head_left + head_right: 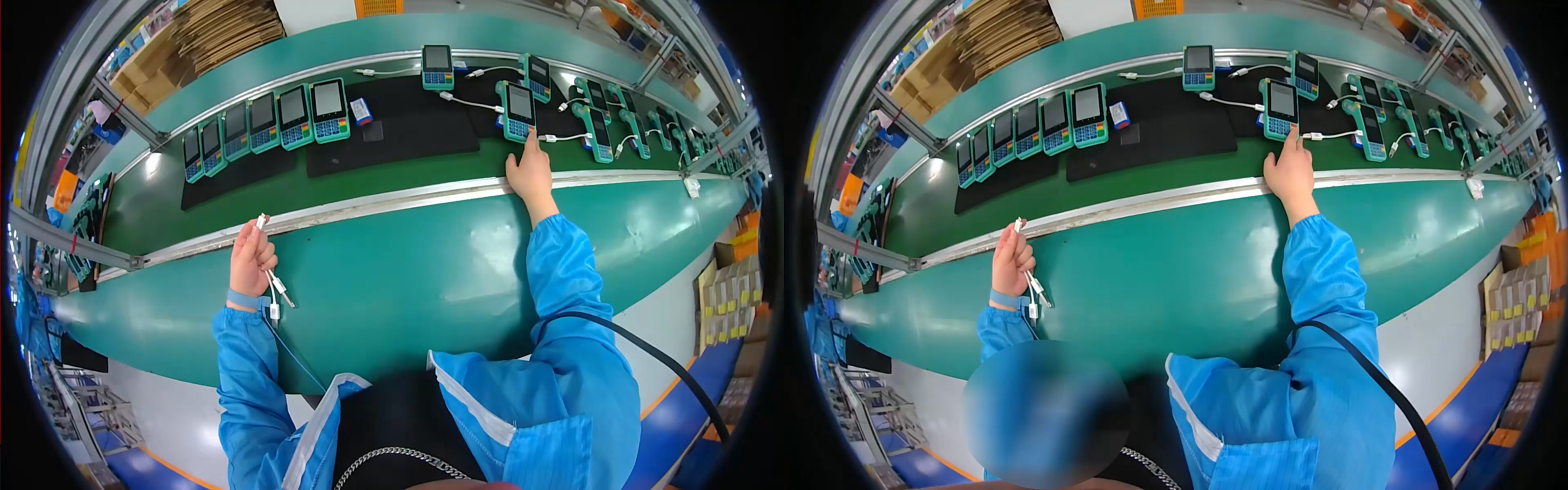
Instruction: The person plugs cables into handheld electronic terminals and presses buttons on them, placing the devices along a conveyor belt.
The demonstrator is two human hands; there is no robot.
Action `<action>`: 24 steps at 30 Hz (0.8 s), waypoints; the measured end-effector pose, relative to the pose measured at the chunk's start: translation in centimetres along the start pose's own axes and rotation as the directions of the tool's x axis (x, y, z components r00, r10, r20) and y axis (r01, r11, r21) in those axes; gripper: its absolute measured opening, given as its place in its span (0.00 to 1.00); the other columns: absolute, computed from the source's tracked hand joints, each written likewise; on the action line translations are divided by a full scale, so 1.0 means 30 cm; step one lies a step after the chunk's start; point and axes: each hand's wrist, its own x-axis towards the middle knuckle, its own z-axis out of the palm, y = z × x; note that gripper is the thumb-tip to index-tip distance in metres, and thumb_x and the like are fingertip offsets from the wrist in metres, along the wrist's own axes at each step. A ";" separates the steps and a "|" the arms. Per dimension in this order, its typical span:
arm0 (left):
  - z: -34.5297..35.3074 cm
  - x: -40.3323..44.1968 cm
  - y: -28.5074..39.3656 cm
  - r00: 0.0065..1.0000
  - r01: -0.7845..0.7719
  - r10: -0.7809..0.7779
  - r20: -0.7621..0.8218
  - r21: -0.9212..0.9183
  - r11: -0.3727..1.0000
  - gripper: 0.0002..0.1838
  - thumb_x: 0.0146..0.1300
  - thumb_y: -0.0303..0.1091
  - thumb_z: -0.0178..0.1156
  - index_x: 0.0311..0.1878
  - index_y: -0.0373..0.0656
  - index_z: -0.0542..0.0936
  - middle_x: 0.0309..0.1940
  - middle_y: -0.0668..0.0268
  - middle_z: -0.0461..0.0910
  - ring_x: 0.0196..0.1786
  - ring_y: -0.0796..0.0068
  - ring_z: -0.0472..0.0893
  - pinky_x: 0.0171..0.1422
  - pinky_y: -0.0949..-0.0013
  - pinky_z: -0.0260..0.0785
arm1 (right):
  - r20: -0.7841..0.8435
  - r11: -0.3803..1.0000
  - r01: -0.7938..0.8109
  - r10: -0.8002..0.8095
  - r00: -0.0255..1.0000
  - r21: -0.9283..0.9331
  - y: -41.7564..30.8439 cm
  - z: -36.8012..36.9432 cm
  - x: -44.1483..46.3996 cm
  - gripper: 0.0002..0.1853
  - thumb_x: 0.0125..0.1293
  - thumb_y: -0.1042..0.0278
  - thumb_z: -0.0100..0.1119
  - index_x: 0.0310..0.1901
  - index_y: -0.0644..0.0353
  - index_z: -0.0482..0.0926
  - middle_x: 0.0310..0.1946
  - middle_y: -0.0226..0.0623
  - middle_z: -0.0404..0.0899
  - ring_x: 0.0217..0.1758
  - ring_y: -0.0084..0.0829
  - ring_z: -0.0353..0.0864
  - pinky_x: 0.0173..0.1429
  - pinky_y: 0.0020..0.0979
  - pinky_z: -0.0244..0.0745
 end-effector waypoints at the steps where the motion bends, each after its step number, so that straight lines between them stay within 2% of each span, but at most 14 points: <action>1: -0.010 0.000 0.001 1.000 -0.003 0.003 0.001 -0.011 1.000 0.15 0.77 0.34 0.47 0.61 0.41 0.73 0.20 0.78 0.53 0.20 0.88 0.52 0.23 0.80 0.45 | -0.002 1.000 -0.002 0.002 1.000 0.008 -0.004 -0.001 0.002 0.40 0.61 0.63 0.56 0.72 0.73 0.55 0.65 0.66 0.66 0.61 0.61 0.71 0.66 0.45 0.69; 5: -0.008 -0.003 0.009 1.000 -0.006 0.006 0.001 -0.001 1.000 0.15 0.78 0.35 0.47 0.60 0.40 0.73 0.20 0.78 0.53 0.21 0.88 0.52 0.23 0.81 0.45 | 0.055 0.998 -0.035 0.032 0.998 0.050 -0.002 -0.008 0.008 0.41 0.60 0.63 0.56 0.72 0.73 0.54 0.66 0.62 0.66 0.61 0.58 0.72 0.66 0.45 0.69; 8: -0.019 -0.002 0.019 1.000 0.007 -0.007 0.018 -0.026 1.000 0.15 0.77 0.34 0.48 0.61 0.39 0.73 0.20 0.79 0.53 0.21 0.89 0.52 0.23 0.81 0.45 | -0.007 0.990 -0.057 0.058 0.998 0.127 -0.017 0.001 0.009 0.44 0.57 0.61 0.59 0.72 0.73 0.55 0.67 0.58 0.66 0.63 0.57 0.72 0.68 0.45 0.67; 10: -0.027 0.002 0.018 1.000 0.007 -0.007 0.004 -0.022 1.000 0.15 0.77 0.34 0.48 0.61 0.40 0.72 0.20 0.79 0.53 0.20 0.88 0.53 0.22 0.81 0.45 | -0.012 0.990 -0.060 0.062 0.998 0.126 -0.019 0.015 0.016 0.43 0.56 0.59 0.58 0.71 0.71 0.58 0.66 0.61 0.67 0.64 0.58 0.71 0.69 0.44 0.66; 11: -0.035 0.000 0.012 1.000 0.000 0.000 -0.028 -0.013 1.000 0.16 0.77 0.34 0.47 0.63 0.40 0.71 0.20 0.79 0.53 0.20 0.89 0.53 0.22 0.81 0.45 | 0.009 0.993 -0.088 0.087 0.996 0.082 -0.065 -0.012 0.007 0.43 0.57 0.57 0.59 0.71 0.72 0.57 0.66 0.65 0.65 0.65 0.59 0.70 0.69 0.47 0.65; 12: -0.045 0.000 0.011 0.999 0.004 -0.005 -0.047 -0.037 0.999 0.14 0.77 0.34 0.48 0.61 0.42 0.72 0.20 0.78 0.53 0.20 0.88 0.53 0.22 0.80 0.45 | -0.157 0.982 -0.043 0.013 0.987 -0.186 -0.068 0.040 0.000 0.45 0.57 0.54 0.59 0.72 0.71 0.56 0.67 0.66 0.63 0.66 0.61 0.68 0.69 0.51 0.64; 13: -0.046 -0.001 0.010 0.999 -0.005 0.003 -0.037 -0.069 0.998 0.11 0.76 0.33 0.49 0.58 0.45 0.73 0.20 0.78 0.53 0.20 0.87 0.54 0.22 0.80 0.46 | -0.221 0.976 0.025 -0.073 0.972 -0.215 -0.086 0.073 0.001 0.47 0.58 0.53 0.61 0.73 0.69 0.54 0.69 0.68 0.58 0.69 0.62 0.63 0.71 0.52 0.61; 14: -0.035 0.001 0.019 1.000 0.009 -0.010 -0.029 -0.034 0.999 0.10 0.76 0.32 0.50 0.56 0.47 0.74 0.21 0.78 0.55 0.20 0.87 0.55 0.23 0.79 0.46 | -0.243 0.982 0.113 -0.148 0.959 -0.153 -0.153 0.080 -0.009 0.46 0.59 0.56 0.62 0.74 0.68 0.53 0.71 0.64 0.56 0.73 0.58 0.59 0.74 0.48 0.56; 16: -0.014 0.000 0.037 0.999 0.025 -0.025 -0.027 0.009 1.000 0.10 0.76 0.32 0.49 0.56 0.44 0.74 0.19 0.79 0.56 0.19 0.87 0.55 0.23 0.78 0.46 | -0.210 0.879 0.468 -0.443 0.872 0.093 -0.341 0.096 -0.024 0.45 0.60 0.60 0.63 0.74 0.68 0.51 0.74 0.59 0.54 0.75 0.55 0.57 0.76 0.45 0.53; 17: -0.017 -0.002 0.046 1.000 0.030 -0.030 -0.003 0.007 1.000 0.11 0.76 0.33 0.50 0.56 0.44 0.74 0.18 0.79 0.56 0.19 0.87 0.55 0.23 0.78 0.46 | -0.142 0.837 0.522 -0.503 0.852 0.164 -0.463 0.110 -0.039 0.46 0.60 0.61 0.64 0.75 0.66 0.51 0.75 0.55 0.53 0.76 0.53 0.56 0.77 0.43 0.53; 18: -0.025 -0.002 0.048 0.999 0.038 -0.037 0.003 -0.020 0.999 0.11 0.76 0.33 0.50 0.56 0.43 0.74 0.18 0.79 0.56 0.18 0.86 0.55 0.23 0.77 0.46 | -0.092 0.785 0.567 -0.563 0.821 0.251 -0.571 0.143 -0.038 0.48 0.59 0.59 0.67 0.76 0.64 0.50 0.75 0.57 0.51 0.76 0.54 0.55 0.77 0.43 0.53; 19: -0.034 0.002 0.050 0.999 0.046 -0.046 0.015 -0.044 0.998 0.11 0.76 0.33 0.50 0.55 0.42 0.74 0.17 0.78 0.55 0.18 0.86 0.55 0.23 0.77 0.47 | -0.081 0.752 0.586 -0.593 0.801 0.302 -0.662 0.201 -0.017 0.51 0.57 0.55 0.69 0.76 0.62 0.49 0.75 0.59 0.50 0.77 0.54 0.54 0.77 0.42 0.55; 20: -0.054 0.007 0.043 0.998 0.048 -0.045 0.040 -0.087 0.995 0.09 0.75 0.33 0.50 0.53 0.44 0.74 0.17 0.78 0.56 0.18 0.85 0.56 0.24 0.76 0.48 | -0.032 0.775 0.545 -0.566 0.824 0.319 -0.764 0.237 -0.001 0.56 0.54 0.50 0.71 0.76 0.62 0.46 0.75 0.61 0.50 0.77 0.55 0.53 0.76 0.48 0.54; 24: -0.081 0.009 0.034 0.998 0.046 -0.040 0.058 -0.110 0.993 0.06 0.74 0.33 0.51 0.50 0.47 0.74 0.18 0.77 0.58 0.19 0.84 0.57 0.24 0.76 0.50 | 0.156 0.895 0.444 -0.446 0.881 0.051 -1.041 0.373 0.112 0.66 0.47 0.34 0.71 0.77 0.61 0.42 0.72 0.59 0.56 0.76 0.53 0.56 0.75 0.60 0.50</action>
